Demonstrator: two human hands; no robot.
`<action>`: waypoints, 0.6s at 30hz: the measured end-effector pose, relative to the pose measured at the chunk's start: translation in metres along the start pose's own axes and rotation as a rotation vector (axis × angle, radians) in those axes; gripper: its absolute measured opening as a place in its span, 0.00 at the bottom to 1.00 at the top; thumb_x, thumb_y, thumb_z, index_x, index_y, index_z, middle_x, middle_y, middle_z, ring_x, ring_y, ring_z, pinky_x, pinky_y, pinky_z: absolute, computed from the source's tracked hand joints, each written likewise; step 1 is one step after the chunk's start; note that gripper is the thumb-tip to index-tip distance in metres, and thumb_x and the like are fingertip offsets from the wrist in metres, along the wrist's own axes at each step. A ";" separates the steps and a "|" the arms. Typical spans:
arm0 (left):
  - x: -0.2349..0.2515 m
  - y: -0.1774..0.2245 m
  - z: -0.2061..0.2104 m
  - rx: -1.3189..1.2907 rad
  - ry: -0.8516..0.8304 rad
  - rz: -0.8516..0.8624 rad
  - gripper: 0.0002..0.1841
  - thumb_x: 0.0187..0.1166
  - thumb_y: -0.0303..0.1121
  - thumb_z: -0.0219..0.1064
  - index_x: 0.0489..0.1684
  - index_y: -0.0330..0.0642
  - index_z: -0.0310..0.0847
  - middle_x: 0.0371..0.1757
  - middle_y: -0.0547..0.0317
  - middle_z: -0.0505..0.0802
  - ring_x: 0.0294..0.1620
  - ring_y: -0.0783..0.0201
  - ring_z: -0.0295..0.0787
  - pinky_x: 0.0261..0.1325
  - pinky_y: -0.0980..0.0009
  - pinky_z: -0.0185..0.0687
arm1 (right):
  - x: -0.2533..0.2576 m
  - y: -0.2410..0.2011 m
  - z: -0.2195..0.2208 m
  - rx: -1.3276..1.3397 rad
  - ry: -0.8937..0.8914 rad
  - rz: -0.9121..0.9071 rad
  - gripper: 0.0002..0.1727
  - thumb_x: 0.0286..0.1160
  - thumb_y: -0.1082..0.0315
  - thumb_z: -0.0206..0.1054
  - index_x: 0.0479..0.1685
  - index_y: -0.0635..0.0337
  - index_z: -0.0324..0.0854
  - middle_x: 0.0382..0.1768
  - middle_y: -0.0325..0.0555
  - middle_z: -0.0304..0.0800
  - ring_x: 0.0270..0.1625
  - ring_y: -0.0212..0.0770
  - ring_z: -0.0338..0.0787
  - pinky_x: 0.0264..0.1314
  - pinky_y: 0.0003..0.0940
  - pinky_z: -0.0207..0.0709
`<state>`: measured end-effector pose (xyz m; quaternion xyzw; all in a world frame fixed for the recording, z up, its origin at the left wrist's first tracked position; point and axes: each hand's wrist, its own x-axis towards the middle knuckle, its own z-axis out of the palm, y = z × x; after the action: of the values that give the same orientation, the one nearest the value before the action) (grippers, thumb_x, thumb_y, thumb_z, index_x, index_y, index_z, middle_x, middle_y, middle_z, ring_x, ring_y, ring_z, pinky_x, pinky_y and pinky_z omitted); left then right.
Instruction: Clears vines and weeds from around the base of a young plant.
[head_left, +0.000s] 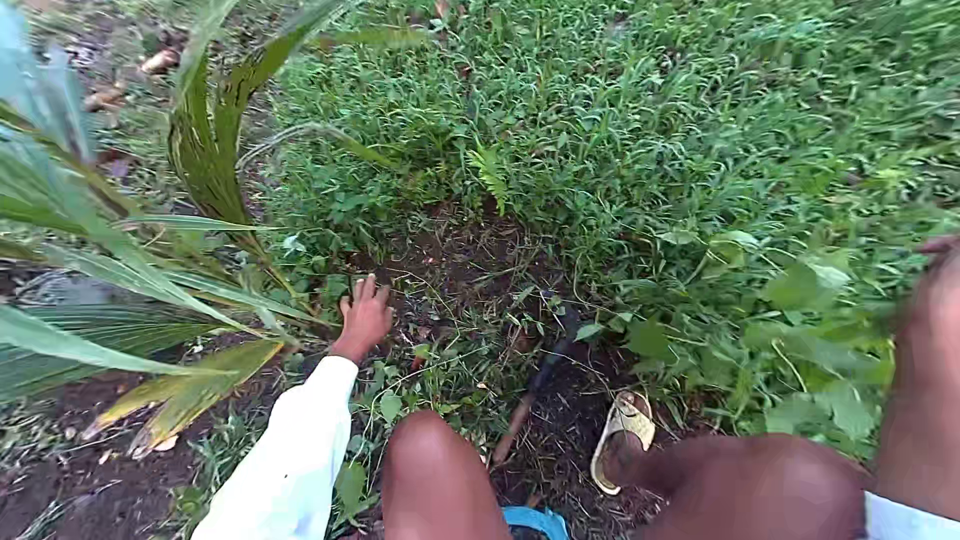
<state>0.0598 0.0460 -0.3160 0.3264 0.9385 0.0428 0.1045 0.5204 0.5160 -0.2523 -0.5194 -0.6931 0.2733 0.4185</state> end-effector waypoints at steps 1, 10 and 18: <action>-0.007 0.020 0.002 -0.077 -0.006 0.086 0.30 0.82 0.37 0.69 0.84 0.37 0.71 0.92 0.34 0.59 0.92 0.31 0.50 0.81 0.23 0.50 | -0.008 -0.034 0.001 0.008 -0.014 -0.046 0.35 0.96 0.49 0.39 0.62 0.79 0.76 0.56 0.67 0.83 0.55 0.44 0.82 0.68 0.43 0.73; -0.085 0.224 -0.082 -0.518 0.466 0.713 0.77 0.42 0.66 0.86 0.94 0.30 0.39 0.95 0.30 0.45 0.95 0.34 0.41 0.87 0.27 0.44 | -0.135 -0.260 0.047 0.653 -0.430 -0.526 0.10 0.89 0.63 0.51 0.36 0.48 0.72 0.28 0.22 0.75 0.22 0.17 0.73 0.24 0.13 0.70; -0.111 0.159 -0.107 -0.882 0.788 0.718 0.22 0.78 0.21 0.66 0.72 0.27 0.80 0.53 0.37 0.90 0.49 0.53 0.89 0.56 0.62 0.87 | -0.223 -0.303 0.067 1.064 -1.018 -0.400 0.10 0.89 0.52 0.51 0.56 0.40 0.73 0.54 0.29 0.85 0.53 0.32 0.89 0.58 0.33 0.87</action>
<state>0.2169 0.1000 -0.1693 0.5038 0.6352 0.5679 -0.1421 0.3378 0.2144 -0.1053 0.0777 -0.6564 0.6951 0.2827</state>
